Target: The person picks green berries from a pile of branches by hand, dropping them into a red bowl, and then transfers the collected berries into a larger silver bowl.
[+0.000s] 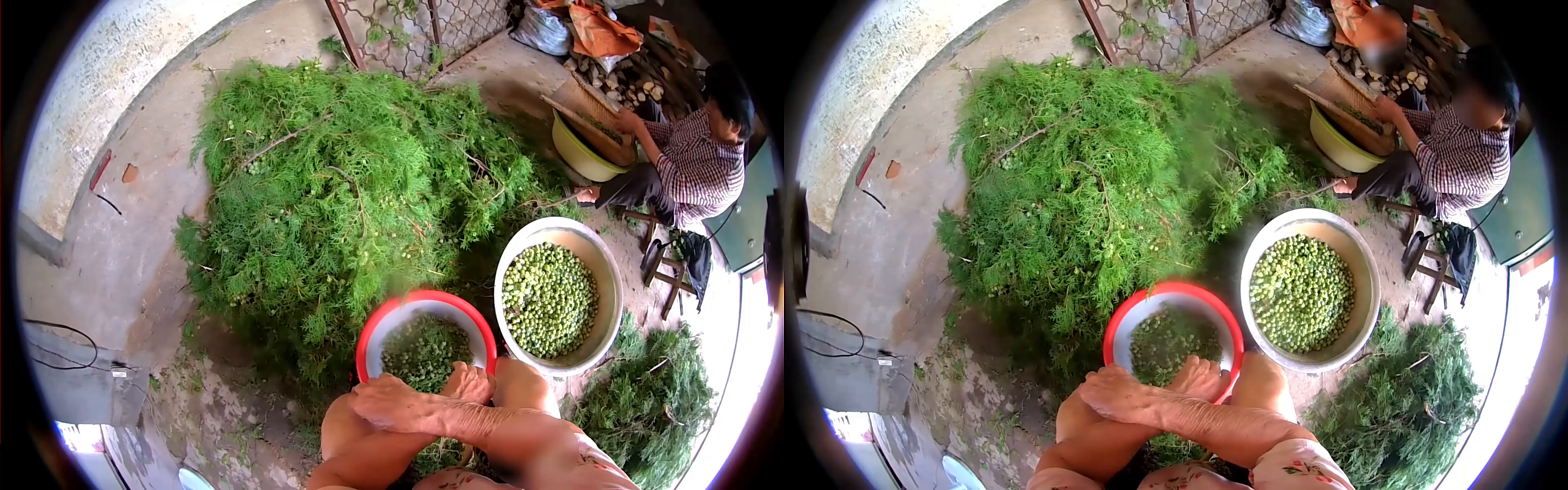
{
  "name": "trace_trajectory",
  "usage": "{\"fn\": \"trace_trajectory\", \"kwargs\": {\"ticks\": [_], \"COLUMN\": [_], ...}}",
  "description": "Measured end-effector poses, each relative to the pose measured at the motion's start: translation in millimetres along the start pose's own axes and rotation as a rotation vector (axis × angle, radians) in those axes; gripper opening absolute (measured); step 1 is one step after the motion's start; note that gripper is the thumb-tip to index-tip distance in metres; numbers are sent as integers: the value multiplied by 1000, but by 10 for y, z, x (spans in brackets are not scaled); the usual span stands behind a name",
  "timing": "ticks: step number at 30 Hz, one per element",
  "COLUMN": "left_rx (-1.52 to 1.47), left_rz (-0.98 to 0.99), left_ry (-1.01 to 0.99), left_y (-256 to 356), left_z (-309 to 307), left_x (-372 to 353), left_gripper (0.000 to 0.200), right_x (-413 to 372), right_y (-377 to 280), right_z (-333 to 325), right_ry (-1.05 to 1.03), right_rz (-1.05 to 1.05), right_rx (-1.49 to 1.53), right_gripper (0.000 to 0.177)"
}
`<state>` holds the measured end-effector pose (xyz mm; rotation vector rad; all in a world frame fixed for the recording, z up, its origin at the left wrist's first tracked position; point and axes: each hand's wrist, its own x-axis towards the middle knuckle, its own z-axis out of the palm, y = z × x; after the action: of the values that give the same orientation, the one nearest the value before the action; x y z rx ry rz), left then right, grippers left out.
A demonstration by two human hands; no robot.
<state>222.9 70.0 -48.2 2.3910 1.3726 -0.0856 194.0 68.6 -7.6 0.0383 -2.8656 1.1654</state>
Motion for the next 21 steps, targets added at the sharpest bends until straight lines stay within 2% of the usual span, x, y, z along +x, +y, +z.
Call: {"fn": "trace_trajectory", "kwargs": {"ticks": [3,6,7,10,11,13,14,15,17,18,20,21], "left_rx": [-220,-223,-83,3,-4,-35,-50,-152,-80,-51,11,42], "left_rz": [-119,-106,-74,-20,41,-37,-69,-9,-8,1,-15,3], "left_ry": [-174,-114,55,-43,51,26,15,-20,36,60,22,84], "left_y": [72,58,66,28,-14,31,60,8,-42,-26,16,13], "left_z": [-132,-245,-75,14,29,-34,-115,-249,-6,141,-83,-50], "left_x": [29,64,24,56,-9,9,36,20,22,40,44,39], "left_gripper": [38,34,33,32,31,30,29,28,25,23,19,16], "right_x": [13,22,15,23,28,-11,-14,5,52,29,24,28], "right_y": [-28,-51,-60,-91,-83,-55,-63,-98,-38,-10,26,62], "right_z": [-75,-127,-108,-38,-43,-127,-182,-224,-153,-66,-22,95], "right_ry": [-34,-18,0,4,27,74,19,-32,-95,-69,-26,250], "right_rz": [-15,19,19,60,21,-34,-21,-2,30,21,-34,-132], "right_rx": [-60,-89,-86,-145,-119,-75,-60,-39,10,9,-5,-53], "right_gripper": [13,15,15,15,14,14,13,12,11,11,12,13]}}
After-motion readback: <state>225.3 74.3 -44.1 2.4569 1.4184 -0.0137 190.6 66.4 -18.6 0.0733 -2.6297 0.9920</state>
